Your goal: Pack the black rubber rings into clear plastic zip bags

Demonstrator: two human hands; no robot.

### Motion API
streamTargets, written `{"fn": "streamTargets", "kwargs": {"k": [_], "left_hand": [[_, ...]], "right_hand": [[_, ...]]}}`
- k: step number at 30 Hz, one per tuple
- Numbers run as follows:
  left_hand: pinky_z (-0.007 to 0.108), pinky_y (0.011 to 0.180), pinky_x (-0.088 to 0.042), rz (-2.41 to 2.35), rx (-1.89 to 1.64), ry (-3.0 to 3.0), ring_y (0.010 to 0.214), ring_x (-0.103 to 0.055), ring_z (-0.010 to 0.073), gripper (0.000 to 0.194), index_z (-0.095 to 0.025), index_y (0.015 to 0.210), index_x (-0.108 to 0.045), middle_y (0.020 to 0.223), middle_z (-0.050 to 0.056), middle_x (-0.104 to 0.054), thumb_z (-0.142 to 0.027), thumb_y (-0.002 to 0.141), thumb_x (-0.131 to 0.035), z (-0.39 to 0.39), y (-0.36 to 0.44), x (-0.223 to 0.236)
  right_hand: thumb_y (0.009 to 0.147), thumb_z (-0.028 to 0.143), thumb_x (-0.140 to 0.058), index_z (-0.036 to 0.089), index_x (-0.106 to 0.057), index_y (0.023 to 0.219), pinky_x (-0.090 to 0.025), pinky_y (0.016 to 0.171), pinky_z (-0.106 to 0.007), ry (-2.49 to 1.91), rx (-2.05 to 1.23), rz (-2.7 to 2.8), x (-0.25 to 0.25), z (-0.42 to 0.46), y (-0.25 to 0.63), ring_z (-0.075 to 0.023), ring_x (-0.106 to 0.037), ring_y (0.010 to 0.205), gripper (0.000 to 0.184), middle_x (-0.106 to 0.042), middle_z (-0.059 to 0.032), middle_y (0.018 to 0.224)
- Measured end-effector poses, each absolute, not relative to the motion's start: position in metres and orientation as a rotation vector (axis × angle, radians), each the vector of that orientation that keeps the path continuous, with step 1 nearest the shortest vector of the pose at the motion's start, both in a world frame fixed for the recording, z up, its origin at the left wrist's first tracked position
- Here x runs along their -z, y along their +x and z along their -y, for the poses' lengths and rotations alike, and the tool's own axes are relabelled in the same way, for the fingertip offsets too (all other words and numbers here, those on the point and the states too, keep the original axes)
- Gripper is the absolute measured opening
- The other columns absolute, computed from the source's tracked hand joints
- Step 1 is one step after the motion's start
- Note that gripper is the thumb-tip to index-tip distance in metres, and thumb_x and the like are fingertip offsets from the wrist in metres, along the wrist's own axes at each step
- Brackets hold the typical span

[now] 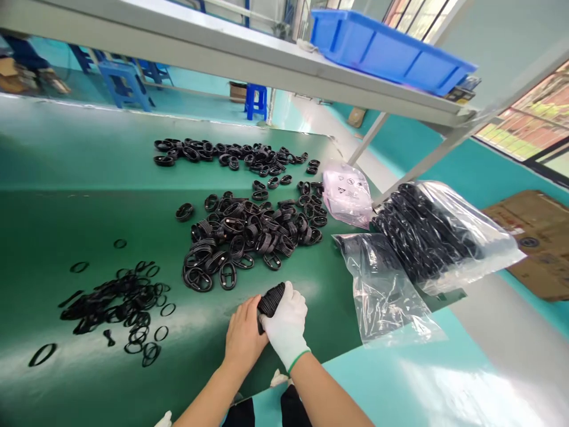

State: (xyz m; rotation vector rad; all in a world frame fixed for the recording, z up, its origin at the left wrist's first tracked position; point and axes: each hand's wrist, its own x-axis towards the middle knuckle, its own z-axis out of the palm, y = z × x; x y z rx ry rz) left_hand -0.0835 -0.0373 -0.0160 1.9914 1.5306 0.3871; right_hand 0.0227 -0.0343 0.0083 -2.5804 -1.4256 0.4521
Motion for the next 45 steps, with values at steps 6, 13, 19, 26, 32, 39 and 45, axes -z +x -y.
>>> {"fn": "streamTargets", "kwargs": {"k": [6,13,19,26,32,39,45], "left_hand": [[0.031,0.084,-0.043,-1.398,-0.37,1.868,0.105,-0.05,0.0199,0.054,-0.03,0.124,-0.036,0.124,0.001,-0.046,-0.042,0.074,-0.052,0.028,-0.077,-0.032],[0.035,0.086,-0.038,-0.861,-0.492,2.338,0.102,-0.047,0.0223,0.037,-0.024,0.107,-0.051,0.109,0.003,-0.054,-0.028,0.071,-0.058,0.094,0.109,-0.035],[0.035,0.075,-0.038,-1.064,-0.463,2.691,0.089,-0.05,0.0216,0.024,-0.021,0.096,-0.057,0.097,0.005,-0.057,-0.017,0.073,-0.054,0.119,0.201,0.016],[0.023,0.059,-0.036,-1.263,-0.676,2.631,0.064,-0.051,0.0112,0.018,-0.022,0.077,-0.059,0.069,-0.001,-0.055,-0.02,0.085,-0.042,0.117,0.199,-0.008],[0.019,0.062,-0.04,-1.256,-0.804,2.472,0.065,-0.054,0.0097,0.017,-0.022,0.086,-0.059,0.074,0.0,-0.057,-0.019,0.085,-0.042,0.124,0.21,-0.035],[0.021,0.055,-0.038,-1.14,-1.018,2.549,0.057,-0.05,0.0109,0.014,-0.022,0.088,-0.06,0.063,0.0,-0.055,-0.017,0.081,-0.049,0.124,0.216,-0.035],[0.024,0.047,-0.033,-0.98,-1.097,2.666,0.046,-0.044,0.0115,0.012,-0.021,0.085,-0.061,0.052,-0.001,-0.053,-0.022,0.08,-0.051,0.11,0.218,-0.027]], "right_hand": [[0.05,0.034,-0.066,0.018,-0.029,0.13,-0.037,0.095,-0.03,-2.312,-0.957,0.911,-0.057,0.076,0.089,-0.023,-0.045,0.113,0.089,-0.047,-0.0076,0.123],[0.056,0.025,-0.056,0.019,-0.031,0.13,-0.048,0.077,-0.028,-2.349,-0.969,0.452,-0.065,0.219,0.215,-0.0221,-0.057,0.098,0.079,-0.058,-0.0059,0.113],[0.053,0.024,-0.06,0.018,-0.032,0.131,-0.042,0.089,-0.032,-2.237,-1.013,0.7,-0.025,0.258,0.294,-0.0248,-0.053,0.106,0.083,-0.055,-0.0072,0.117],[0.045,0.021,-0.062,0.016,-0.042,0.125,-0.028,0.1,-0.043,-2.171,-0.873,1.422,-0.018,0.215,0.319,-0.0332,-0.042,0.114,0.083,-0.049,-0.0126,0.121],[0.048,0.024,-0.061,0.012,-0.025,0.134,-0.026,0.101,-0.04,-2.049,-0.86,1.464,-0.024,0.171,0.357,-0.0291,-0.033,0.121,0.095,-0.039,-0.0143,0.127],[0.057,0.033,-0.061,0.018,-0.018,0.136,-0.021,0.103,-0.042,-1.962,-0.994,1.275,-0.036,0.106,0.376,-0.0281,-0.022,0.128,0.092,-0.029,-0.0127,0.136],[0.059,0.034,-0.063,0.018,-0.024,0.134,-0.028,0.099,-0.039,-2.085,-0.694,1.323,-0.039,0.065,0.353,-0.0304,-0.032,0.123,0.087,-0.035,-0.0132,0.131]]}}
